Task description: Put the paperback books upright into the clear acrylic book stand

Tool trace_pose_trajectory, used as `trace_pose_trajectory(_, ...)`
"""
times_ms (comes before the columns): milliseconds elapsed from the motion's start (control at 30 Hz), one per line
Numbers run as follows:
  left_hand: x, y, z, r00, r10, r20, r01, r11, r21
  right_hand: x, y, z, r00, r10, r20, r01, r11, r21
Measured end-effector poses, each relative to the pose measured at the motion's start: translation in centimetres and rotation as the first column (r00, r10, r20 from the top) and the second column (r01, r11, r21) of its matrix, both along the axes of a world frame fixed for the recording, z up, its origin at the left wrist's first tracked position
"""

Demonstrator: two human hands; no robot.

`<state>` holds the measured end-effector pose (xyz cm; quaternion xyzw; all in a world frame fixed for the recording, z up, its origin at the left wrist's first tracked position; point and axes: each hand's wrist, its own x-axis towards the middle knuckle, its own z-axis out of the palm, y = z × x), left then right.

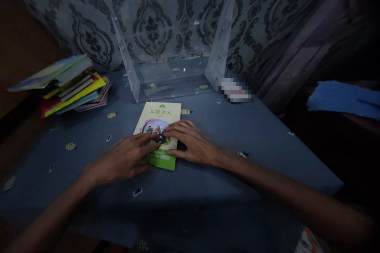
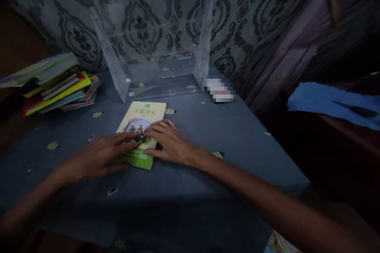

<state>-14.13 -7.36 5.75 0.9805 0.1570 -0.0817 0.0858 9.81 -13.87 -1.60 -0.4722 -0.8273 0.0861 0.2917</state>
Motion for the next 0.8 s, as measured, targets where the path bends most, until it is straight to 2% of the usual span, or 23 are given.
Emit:
trace_pose_trajectory(67,0.8,0.0,-0.2,0.999,0.018,0.042,-0.019,1.0,0.019,1.1,1.4,-0.1,0.994,-0.109,0.032,0.11,0.993,-0.038)
trace_pose_trajectory(167,2.7,0.3,-0.6,0.992,0.103,0.076,-0.109,0.991,0.075,2.8,3.7,-0.1,0.956,-0.287,0.059,0.292,0.953,-0.084)
trace_pose_trajectory(300,5.7,1.0,-1.1,0.964,0.251,0.088,-0.262,0.953,0.155,3.9,5.2,-0.4,0.908,-0.417,0.037,0.418,0.9,-0.12)
trace_pose_trajectory(467,9.6,0.8,-1.1,0.935,0.353,0.026,-0.349,0.909,0.226,4.0,5.2,-0.8,0.908,-0.405,-0.109,0.392,0.912,-0.123)
trace_pose_trajectory(567,11.6,0.4,-0.8,0.918,0.397,-0.013,-0.382,0.892,0.243,4.4,5.3,-0.7,0.881,-0.406,-0.244,0.375,0.912,-0.164)
trace_pose_trajectory(700,12.7,0.1,-0.7,0.906,0.423,-0.022,-0.406,0.881,0.243,5.3,5.8,-0.5,0.814,-0.407,-0.414,0.319,0.91,-0.267)
trace_pose_trajectory(800,12.7,0.1,-0.8,0.914,0.405,-0.025,-0.386,0.888,0.249,5.8,5.7,-0.3,0.792,-0.395,-0.466,0.288,0.914,-0.285)
